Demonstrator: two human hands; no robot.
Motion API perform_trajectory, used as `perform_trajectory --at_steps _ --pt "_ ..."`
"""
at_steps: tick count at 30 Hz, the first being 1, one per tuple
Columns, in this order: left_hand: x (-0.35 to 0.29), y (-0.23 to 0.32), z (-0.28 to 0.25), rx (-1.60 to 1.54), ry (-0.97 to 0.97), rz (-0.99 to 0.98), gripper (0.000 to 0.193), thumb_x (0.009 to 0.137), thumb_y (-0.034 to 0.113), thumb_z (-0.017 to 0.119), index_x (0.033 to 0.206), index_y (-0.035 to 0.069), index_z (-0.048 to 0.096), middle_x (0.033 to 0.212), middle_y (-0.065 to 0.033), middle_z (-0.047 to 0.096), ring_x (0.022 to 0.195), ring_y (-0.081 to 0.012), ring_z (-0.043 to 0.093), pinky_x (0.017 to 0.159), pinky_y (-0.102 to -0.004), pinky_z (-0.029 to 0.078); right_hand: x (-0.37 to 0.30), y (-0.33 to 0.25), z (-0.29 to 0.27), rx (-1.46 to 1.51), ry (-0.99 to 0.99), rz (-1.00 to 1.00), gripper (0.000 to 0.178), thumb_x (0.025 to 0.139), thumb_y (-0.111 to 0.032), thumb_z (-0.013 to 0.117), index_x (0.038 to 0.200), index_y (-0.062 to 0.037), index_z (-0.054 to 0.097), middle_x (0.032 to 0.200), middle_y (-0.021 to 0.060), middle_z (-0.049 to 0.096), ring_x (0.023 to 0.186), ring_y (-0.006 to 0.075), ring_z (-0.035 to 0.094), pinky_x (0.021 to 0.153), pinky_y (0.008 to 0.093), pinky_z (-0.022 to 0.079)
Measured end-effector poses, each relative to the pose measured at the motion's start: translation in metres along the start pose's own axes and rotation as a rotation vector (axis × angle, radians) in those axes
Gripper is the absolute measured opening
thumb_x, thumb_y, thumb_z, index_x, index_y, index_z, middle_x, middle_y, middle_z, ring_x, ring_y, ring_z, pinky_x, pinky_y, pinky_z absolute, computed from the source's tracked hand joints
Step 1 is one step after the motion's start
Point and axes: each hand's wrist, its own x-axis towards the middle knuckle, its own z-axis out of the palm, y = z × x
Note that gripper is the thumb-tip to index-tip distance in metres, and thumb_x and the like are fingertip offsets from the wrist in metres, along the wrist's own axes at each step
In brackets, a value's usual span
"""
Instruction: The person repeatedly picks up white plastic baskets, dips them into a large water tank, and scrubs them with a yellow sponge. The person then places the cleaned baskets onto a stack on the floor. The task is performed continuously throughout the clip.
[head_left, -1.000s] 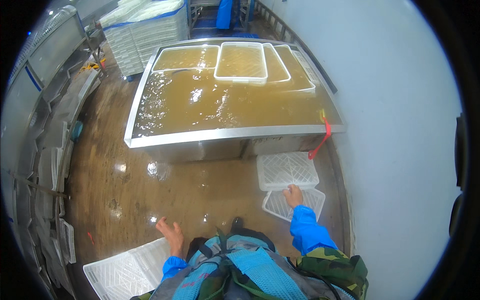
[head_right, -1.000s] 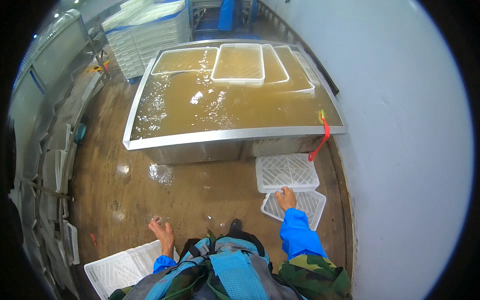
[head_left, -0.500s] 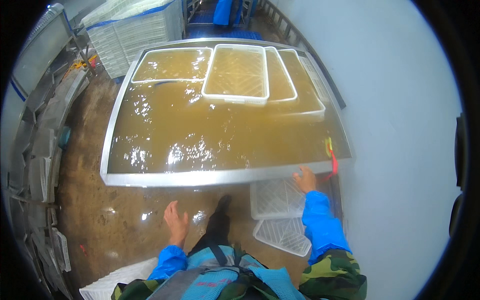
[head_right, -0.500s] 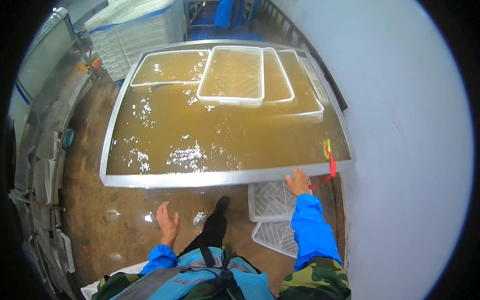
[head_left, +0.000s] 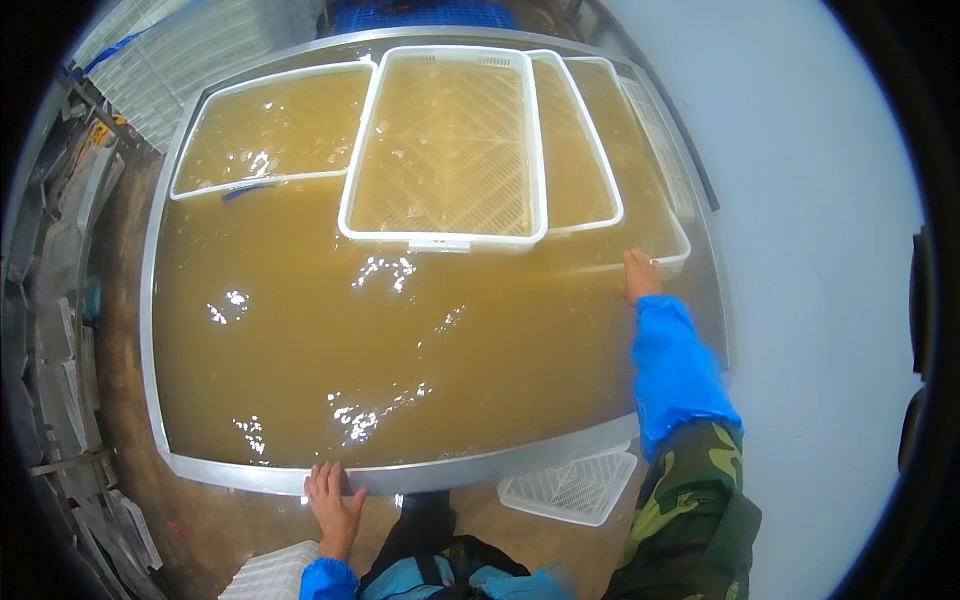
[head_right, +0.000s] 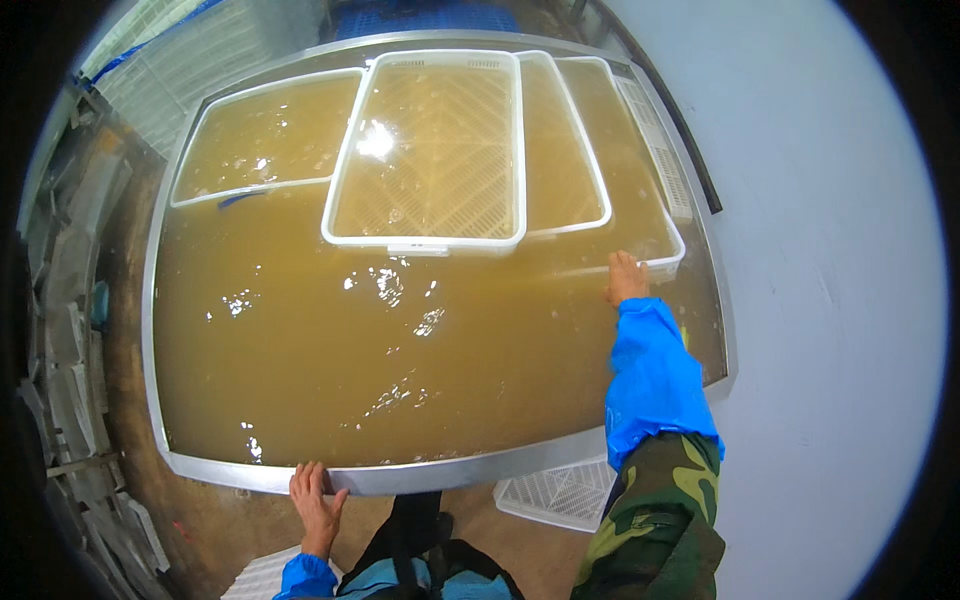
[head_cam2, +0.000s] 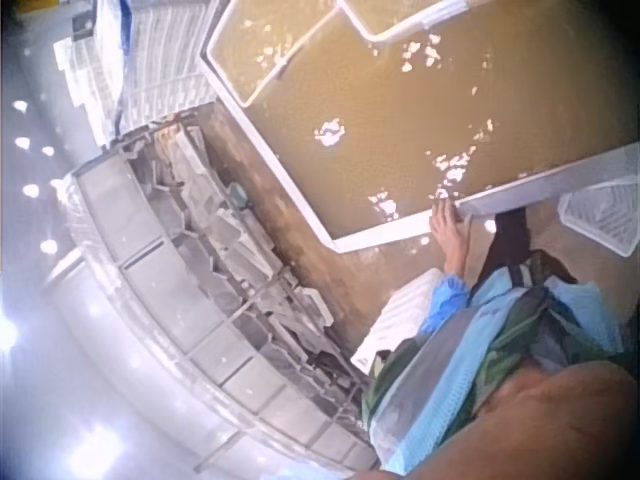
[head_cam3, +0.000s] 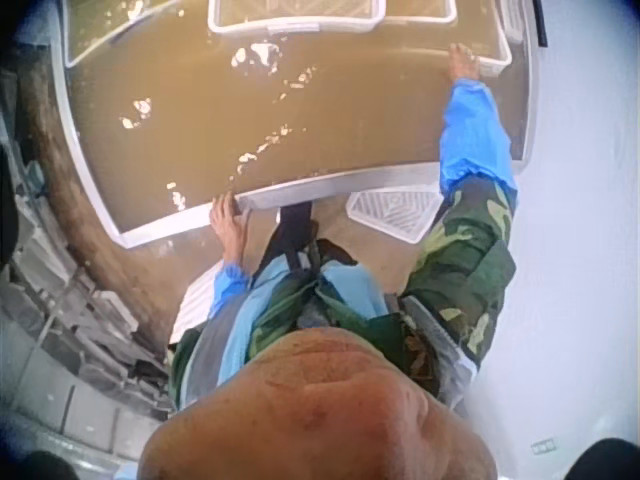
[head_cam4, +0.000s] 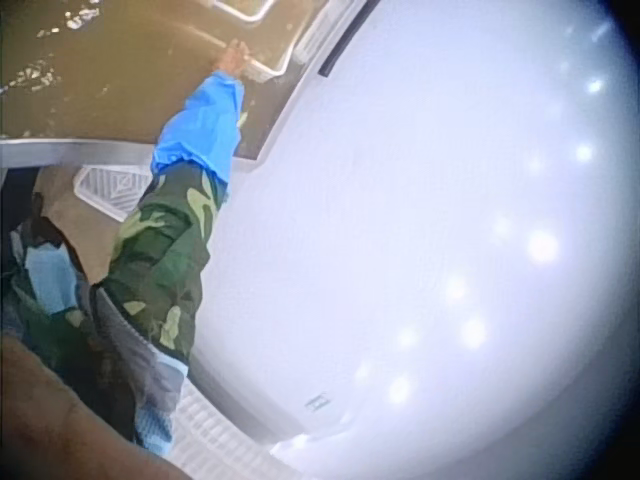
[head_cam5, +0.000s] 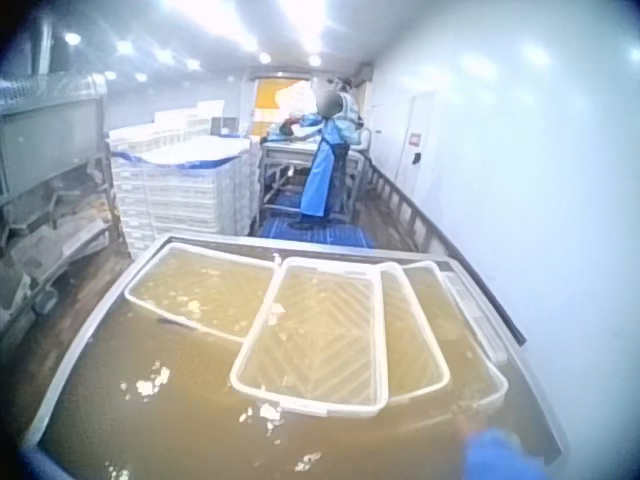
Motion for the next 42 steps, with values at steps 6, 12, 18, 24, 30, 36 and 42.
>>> perform_trajectory --at_steps 6,12,18,24,30,36,42 --pt "0.003 -0.002 -0.002 0.053 -0.015 0.037 0.07 0.067 0.033 0.081 0.126 0.007 0.053 0.129 -0.0161 0.049 0.129 -0.0401 0.037 0.109 -0.0564 0.023 0.045 0.049 0.042 -0.25 -0.371 0.035 0.053 0.075 -0.027 0.076 0.123 -0.0122 0.058 0.131 0.0099 0.056 0.127 0.0289 0.048 0.104 0.0506 0.035" --pt "0.007 0.012 -0.005 0.02 -0.071 0.009 0.072 0.069 0.036 0.079 0.128 0.006 0.05 0.133 -0.0164 0.045 0.131 -0.0407 0.033 0.111 -0.0563 0.02 0.019 0.054 0.081 -0.222 -0.32 -0.016 0.031 0.083 -0.033 0.067 0.108 -0.0142 0.068 0.115 0.0083 0.066 0.112 0.0276 0.059 0.092 0.051 0.042" --pt "-0.004 0.013 -0.002 0.022 -0.006 0.038 0.073 0.066 0.033 0.082 0.125 0.005 0.051 0.13 -0.0162 0.047 0.129 -0.0415 0.035 0.109 -0.0537 0.022 -0.027 0.018 0.032 0.056 -0.168 -0.206 0.029 0.09 -0.035 0.057 0.087 -0.0092 0.071 0.086 0.0156 0.07 0.084 0.0341 0.067 0.071 0.0494 0.049" --pt "-0.005 0.008 0.006 -0.027 0.061 0.126 0.068 0.066 0.03 0.082 0.123 0.006 0.053 0.128 -0.0166 0.048 0.126 -0.0398 0.038 0.106 -0.0511 0.025 -0.055 -0.043 -0.027 0.162 -0.092 -0.305 0.032 0.091 -0.033 0.056 0.083 -0.0068 0.072 0.088 0.0183 0.069 0.083 0.0352 0.067 0.069 0.0502 0.049" --pt "-0.009 0.011 0.009 0.035 0.106 0.123 0.068 0.062 0.027 0.084 0.12 0.007 0.055 0.124 -0.0156 0.052 0.119 -0.0382 0.044 0.103 -0.0483 0.032 -0.117 -0.095 -0.12 0.53 -0.369 -0.361 0.036 0.088 -0.033 0.063 0.107 -0.0033 0.065 0.109 0.0227 0.065 0.101 0.0396 0.062 0.087 0.0481 0.047" --pt "-0.009 0.012 0.009 0.003 0.105 0.105 0.065 0.066 0.037 0.081 0.118 0.006 0.055 0.118 -0.0146 0.053 0.116 -0.0379 0.046 0.101 -0.048 0.034 -0.192 0.001 -0.102 0.711 -0.223 -0.709 0.053 0.081 -0.04 0.07 0.119 -0.005 0.056 0.118 0.0183 0.06 0.108 0.0371 0.056 0.089 0.0468 0.044" --pt "-0.009 0.012 0.01 -0.019 0.113 0.091 0.067 0.067 0.039 0.08 0.12 0.008 0.055 0.125 -0.0136 0.053 0.124 -0.0392 0.042 0.105 -0.0495 0.032 -0.21 -0.017 -0.054 0.42 -0.209 -0.779 0.046 0.077 -0.05 0.07 0.09 -0.0063 0.059 0.093 0.0147 0.059 0.088 0.035 0.057 0.076 0.0457 0.044"
